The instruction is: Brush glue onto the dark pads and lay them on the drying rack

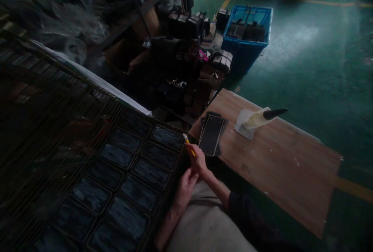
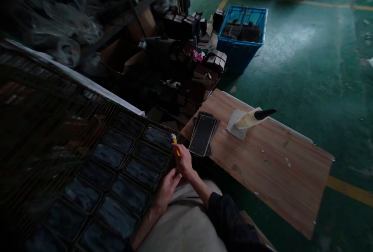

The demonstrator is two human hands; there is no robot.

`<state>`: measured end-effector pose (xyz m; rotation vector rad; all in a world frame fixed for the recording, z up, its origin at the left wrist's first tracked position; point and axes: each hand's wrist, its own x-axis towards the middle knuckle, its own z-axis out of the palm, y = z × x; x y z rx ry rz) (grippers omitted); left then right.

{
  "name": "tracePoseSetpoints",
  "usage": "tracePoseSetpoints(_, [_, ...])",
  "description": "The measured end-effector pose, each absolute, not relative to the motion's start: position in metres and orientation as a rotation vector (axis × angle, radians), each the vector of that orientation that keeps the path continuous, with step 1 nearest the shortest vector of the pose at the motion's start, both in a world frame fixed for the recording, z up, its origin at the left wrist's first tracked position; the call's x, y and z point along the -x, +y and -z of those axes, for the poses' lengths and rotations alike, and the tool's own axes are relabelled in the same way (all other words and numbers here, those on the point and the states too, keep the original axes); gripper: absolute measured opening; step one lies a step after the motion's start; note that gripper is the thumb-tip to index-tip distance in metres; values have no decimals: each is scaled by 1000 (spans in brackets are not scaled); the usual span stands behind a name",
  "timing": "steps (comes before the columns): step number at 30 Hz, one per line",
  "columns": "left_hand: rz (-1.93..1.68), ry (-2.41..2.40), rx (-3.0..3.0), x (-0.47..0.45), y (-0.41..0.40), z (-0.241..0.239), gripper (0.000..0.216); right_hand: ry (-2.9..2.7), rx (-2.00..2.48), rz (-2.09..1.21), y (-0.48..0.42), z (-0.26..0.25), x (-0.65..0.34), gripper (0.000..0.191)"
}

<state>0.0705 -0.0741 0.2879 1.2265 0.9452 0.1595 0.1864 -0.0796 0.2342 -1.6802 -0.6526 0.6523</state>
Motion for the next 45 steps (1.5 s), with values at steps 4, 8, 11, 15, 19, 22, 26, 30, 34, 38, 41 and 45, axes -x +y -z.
tracePoseSetpoints(4, [-180,1092,-1005,-65,-69,-261,45,-462,1762,-584,-81,-206,-187,28])
tracePoseSetpoints(8, [-196,1152,-1038,-58,-46,-226,44,-362,1760,-639,-86,-187,-185,30])
tracePoseSetpoints(11, [-145,1135,-1215,-59,-29,-199,42,-243,1683,-714,-90,-176,-186,31])
tracePoseSetpoints(15, [-96,1152,-1392,-73,-15,-163,38,-133,1711,-651,-111,-167,-203,29])
tracePoseSetpoints(19, [-51,1166,-1442,-89,-10,-121,35,-67,1841,-474,-160,-159,-258,31])
tracePoseSetpoints(22, [-102,1164,-1411,-97,-10,-85,38,-80,1947,-324,-206,-147,-325,33])
tracePoseSetpoints(26, [-124,1272,-1295,-113,-15,-47,51,-86,2101,-211,-248,-119,-422,43])
tracePoseSetpoints(30, [-49,1321,-1164,-133,-22,-29,59,-161,2253,-220,-262,-87,-492,47])
tracePoseSetpoints(34, [-55,1390,-1123,-147,-30,-23,63,-207,2331,-239,-264,-62,-526,43])
tracePoseSetpoints(38, [-59,1445,-1106,-152,-33,-19,62,-245,2377,-293,-266,-38,-543,42])
tracePoseSetpoints(41, [-80,1494,-1090,-155,-32,-17,64,-264,2405,-330,-268,-22,-551,42])
tracePoseSetpoints(45, [-80,1493,-1080,-159,-31,-19,65,-295,2429,-372,-272,-16,-556,41])
